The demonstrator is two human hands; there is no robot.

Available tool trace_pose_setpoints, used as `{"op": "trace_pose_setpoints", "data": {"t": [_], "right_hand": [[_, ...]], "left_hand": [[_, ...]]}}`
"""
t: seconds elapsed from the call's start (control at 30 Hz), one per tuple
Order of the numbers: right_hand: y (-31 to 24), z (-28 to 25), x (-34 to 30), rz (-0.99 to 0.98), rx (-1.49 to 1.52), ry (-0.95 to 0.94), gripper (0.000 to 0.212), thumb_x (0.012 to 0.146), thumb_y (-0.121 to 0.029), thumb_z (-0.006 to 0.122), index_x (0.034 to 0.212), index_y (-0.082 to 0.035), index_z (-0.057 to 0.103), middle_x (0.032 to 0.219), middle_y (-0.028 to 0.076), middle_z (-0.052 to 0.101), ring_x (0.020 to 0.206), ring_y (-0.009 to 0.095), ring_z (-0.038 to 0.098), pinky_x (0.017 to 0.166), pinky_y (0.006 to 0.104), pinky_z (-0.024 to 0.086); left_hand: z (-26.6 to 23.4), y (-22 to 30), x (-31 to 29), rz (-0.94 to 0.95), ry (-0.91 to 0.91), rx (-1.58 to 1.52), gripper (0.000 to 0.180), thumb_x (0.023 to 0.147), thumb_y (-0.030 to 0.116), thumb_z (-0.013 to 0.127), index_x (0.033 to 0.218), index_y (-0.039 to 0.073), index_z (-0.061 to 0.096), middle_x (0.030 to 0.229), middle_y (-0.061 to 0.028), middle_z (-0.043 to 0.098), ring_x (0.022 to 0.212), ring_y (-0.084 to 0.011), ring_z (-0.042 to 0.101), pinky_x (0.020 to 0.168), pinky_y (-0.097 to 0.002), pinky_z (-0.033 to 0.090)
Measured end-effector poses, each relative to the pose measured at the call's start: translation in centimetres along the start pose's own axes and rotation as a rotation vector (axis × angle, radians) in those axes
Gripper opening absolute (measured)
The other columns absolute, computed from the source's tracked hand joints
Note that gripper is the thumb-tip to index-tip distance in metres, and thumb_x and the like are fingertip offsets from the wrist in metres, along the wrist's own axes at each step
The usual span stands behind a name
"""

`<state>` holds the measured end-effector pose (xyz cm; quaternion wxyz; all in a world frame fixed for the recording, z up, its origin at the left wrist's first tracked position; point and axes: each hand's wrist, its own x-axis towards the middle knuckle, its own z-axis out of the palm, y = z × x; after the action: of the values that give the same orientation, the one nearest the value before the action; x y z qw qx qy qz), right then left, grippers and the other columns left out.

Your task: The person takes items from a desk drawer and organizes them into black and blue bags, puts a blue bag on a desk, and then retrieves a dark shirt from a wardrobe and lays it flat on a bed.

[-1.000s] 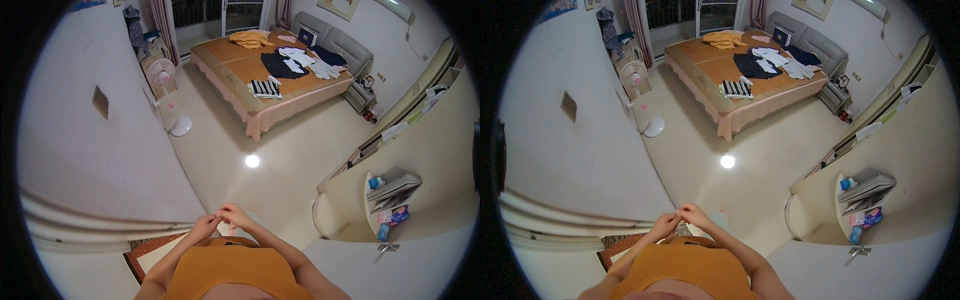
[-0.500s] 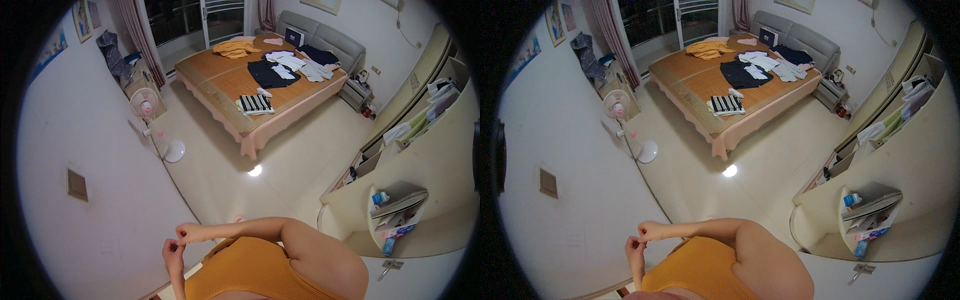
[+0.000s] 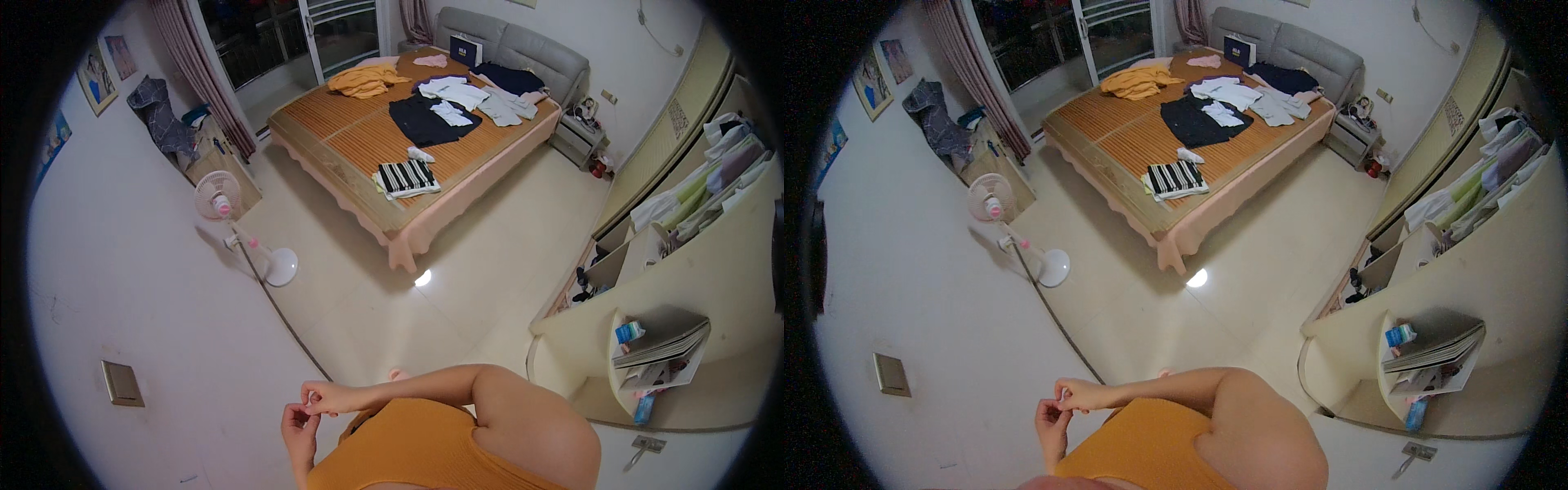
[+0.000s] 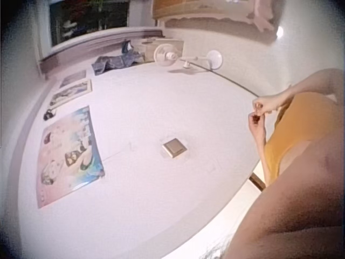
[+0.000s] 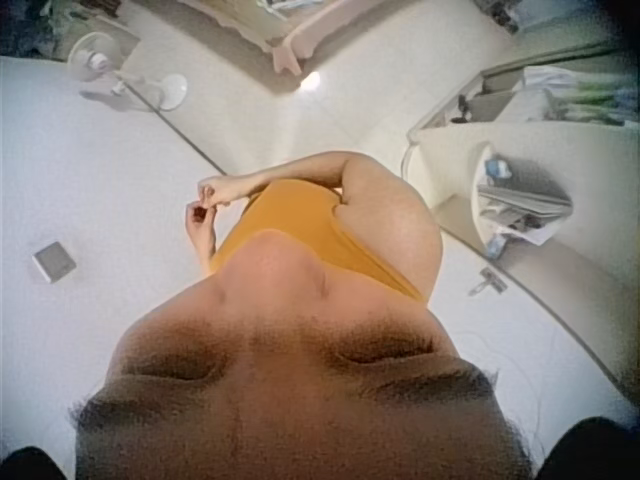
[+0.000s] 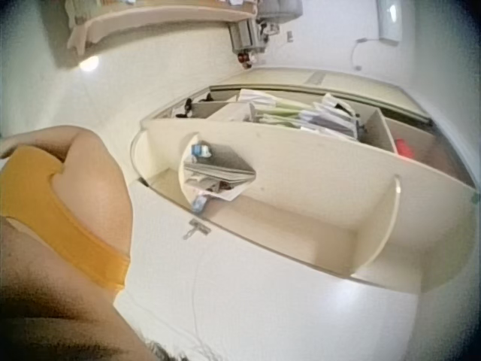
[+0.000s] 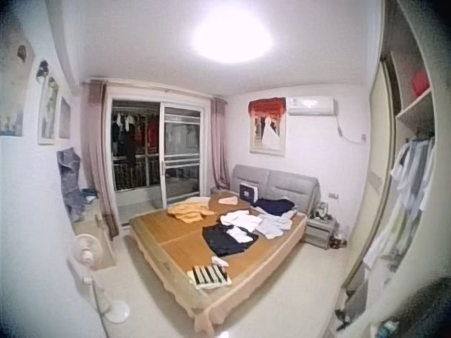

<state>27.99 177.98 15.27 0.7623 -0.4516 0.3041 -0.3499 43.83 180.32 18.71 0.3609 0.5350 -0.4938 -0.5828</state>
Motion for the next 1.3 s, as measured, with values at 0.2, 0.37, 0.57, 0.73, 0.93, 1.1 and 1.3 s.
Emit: {"op": "trace_pose_setpoints", "data": {"t": [0.2,0.37,0.57,0.73,0.93,1.1,1.3], "right_hand": [[-0.5,-1.6,-0.5,0.125,0.176,-0.025,0.022,0.087,-0.023,0.059,0.093,-0.006,0.047,0.062,0.000,0.045,0.049,0.009,0.038,0.044,0.0238,0.030],[-0.6,-2.3,-0.4,0.107,0.159,0.004,0.027,0.085,-0.025,0.062,0.094,-0.002,0.050,0.065,0.002,0.049,0.054,0.009,0.046,0.045,0.0248,0.038],[-0.8,-2.6,-0.3,0.145,0.164,-0.005,0.023,0.085,-0.023,0.062,0.091,-0.003,0.052,0.071,0.003,0.056,0.055,0.008,0.048,0.049,0.0230,0.041],[-0.9,-2.5,-0.1,0.125,0.134,-0.014,0.022,0.085,-0.021,0.062,0.090,-0.003,0.052,0.072,0.003,0.055,0.057,0.008,0.049,0.050,0.0231,0.041],[-0.7,-2.6,-1.0,0.055,-0.027,0.015,0.017,0.084,-0.017,0.061,0.090,-0.003,0.053,0.071,0.002,0.054,0.057,0.009,0.048,0.050,0.0237,0.039],[-7.1,-0.1,-6.5,-0.356,-0.382,0.299,0.015,0.084,-0.010,0.057,0.097,-0.005,0.053,0.070,0.003,0.054,0.057,0.013,0.048,0.053,0.0258,0.040],[-15.3,4.9,-15.4,-1.019,-0.840,0.458,0.035,0.082,-0.008,0.057,0.115,-0.003,0.046,0.079,0.012,0.057,0.057,0.025,0.051,0.053,0.0337,0.043]], "left_hand": [[1.0,1.9,1.2,0.163,0.009,0.325,0.012,0.076,0.001,0.066,0.081,0.001,0.055,0.072,-0.0034,0.057,0.068,-0.0106,0.053,0.066,-0.0237,0.044],[1.2,1.0,1.7,0.189,0.031,0.284,0.011,0.076,0.002,0.067,0.080,-0.001,0.057,0.073,-0.0043,0.058,0.069,-0.0117,0.054,0.066,-0.0247,0.045],[1.5,1.9,1.5,0.178,0.019,0.329,0.011,0.074,0.000,0.067,0.080,-0.001,0.057,0.074,-0.0054,0.059,0.068,-0.0128,0.055,0.067,-0.0252,0.046],[1.3,2.3,1.1,0.172,0.015,0.351,0.010,0.074,0.000,0.065,0.081,-0.001,0.057,0.074,-0.0057,0.059,0.069,-0.0133,0.055,0.068,-0.0260,0.046],[1.6,3.1,0.9,0.178,-0.109,0.349,0.009,0.082,0.007,0.060,0.081,-0.002,0.057,0.075,-0.0052,0.058,0.071,-0.0131,0.053,0.067,-0.0260,0.044],[1.7,2.6,1.3,0.206,-0.239,0.343,0.014,0.085,0.009,0.055,0.079,-0.003,0.057,0.072,-0.0074,0.058,0.069,-0.0147,0.054,0.065,-0.0268,0.043],[4.0,0.8,1.3,0.378,-0.474,0.522,0.014,0.084,0.010,0.057,0.077,-0.002,0.058,0.072,-0.0078,0.059,0.066,-0.0159,0.055,0.062,-0.0273,0.044]]}}
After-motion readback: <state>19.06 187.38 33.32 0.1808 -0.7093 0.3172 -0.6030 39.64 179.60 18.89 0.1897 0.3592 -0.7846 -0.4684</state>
